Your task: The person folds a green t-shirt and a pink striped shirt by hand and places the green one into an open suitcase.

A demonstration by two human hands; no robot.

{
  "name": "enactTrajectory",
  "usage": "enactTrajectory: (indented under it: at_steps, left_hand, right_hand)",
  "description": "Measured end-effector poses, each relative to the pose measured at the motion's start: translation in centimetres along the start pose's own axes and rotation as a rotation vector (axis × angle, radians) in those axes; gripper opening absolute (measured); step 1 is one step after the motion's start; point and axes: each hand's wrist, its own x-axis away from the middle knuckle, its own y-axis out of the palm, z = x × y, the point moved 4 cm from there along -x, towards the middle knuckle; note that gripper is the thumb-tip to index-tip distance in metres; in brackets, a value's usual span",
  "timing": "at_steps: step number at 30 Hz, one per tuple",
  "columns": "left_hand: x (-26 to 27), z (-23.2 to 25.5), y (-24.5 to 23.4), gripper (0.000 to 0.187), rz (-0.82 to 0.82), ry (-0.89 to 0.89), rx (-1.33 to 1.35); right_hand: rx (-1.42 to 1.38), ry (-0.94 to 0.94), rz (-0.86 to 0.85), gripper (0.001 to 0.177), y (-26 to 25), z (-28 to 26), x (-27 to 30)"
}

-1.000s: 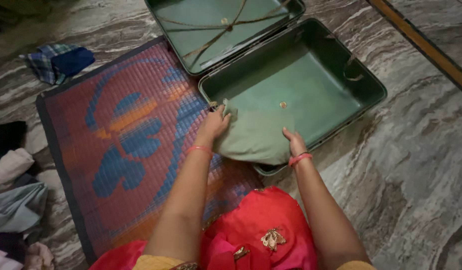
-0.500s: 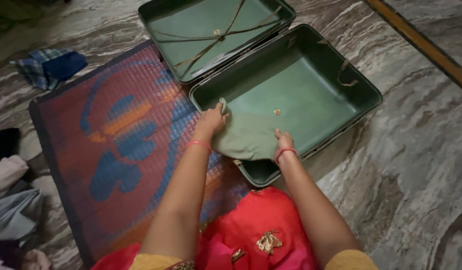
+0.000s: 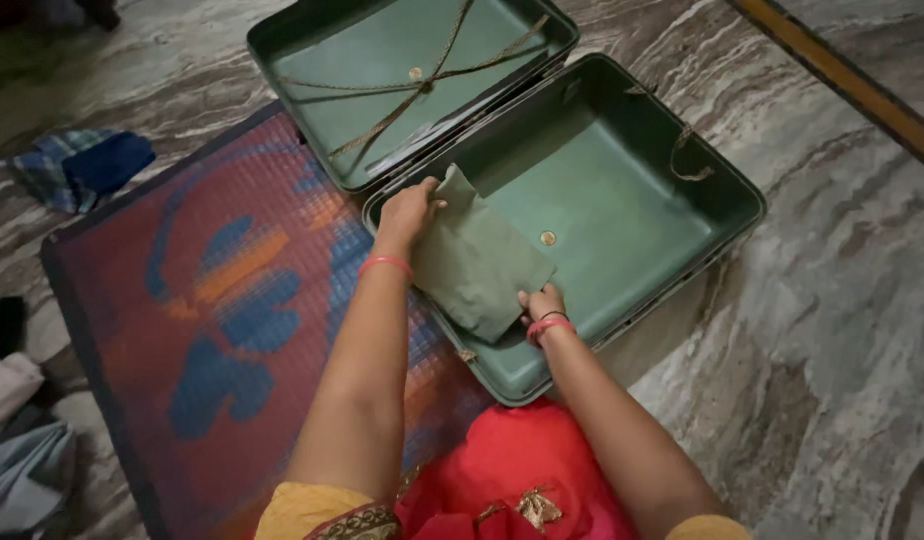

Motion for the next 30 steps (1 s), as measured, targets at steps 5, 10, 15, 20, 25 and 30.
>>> enactTrajectory:
  at_steps: [5, 10, 15, 20, 25, 30]
  left_hand:
    - [-2.1, -1.2, 2.3, 0.027, -0.022, 0.029, 0.039]
    - [-3.2, -2.4, 4.3, 0.032, -0.066, 0.023, -0.014]
    - [-3.8, -3.8, 6.2, 0.034, -0.044, 0.107, -0.026]
    - [-4.5, -4.8, 8.7, 0.035, -0.019, 0.243, -0.132]
    - [-3.5, -4.3, 11.9, 0.045, 0.298, 0.227, -0.294]
    - [3.5, 0.3, 19.7, 0.059, -0.189, -0.151, -0.311]
  right_hand:
    - [-0.070, 0.051, 0.003, 0.034, 0.6, 1.3, -0.9]
    - [0.015, 0.063, -0.003, 0.040, 2.6, 2.4, -1.5]
    - [0.328, 0.025, 0.005, 0.025, 3.8, 0.2, -1.8]
    - [0.343, 0.110, 0.003, 0.020, 3.0, 0.3, -1.5]
    - [0.429, 0.094, 0.200, 0.051, 3.0, -0.2, -1.2]
    - [0.810, -0.660, 0.495, 0.082, 4.3, -3.7, -2.0]
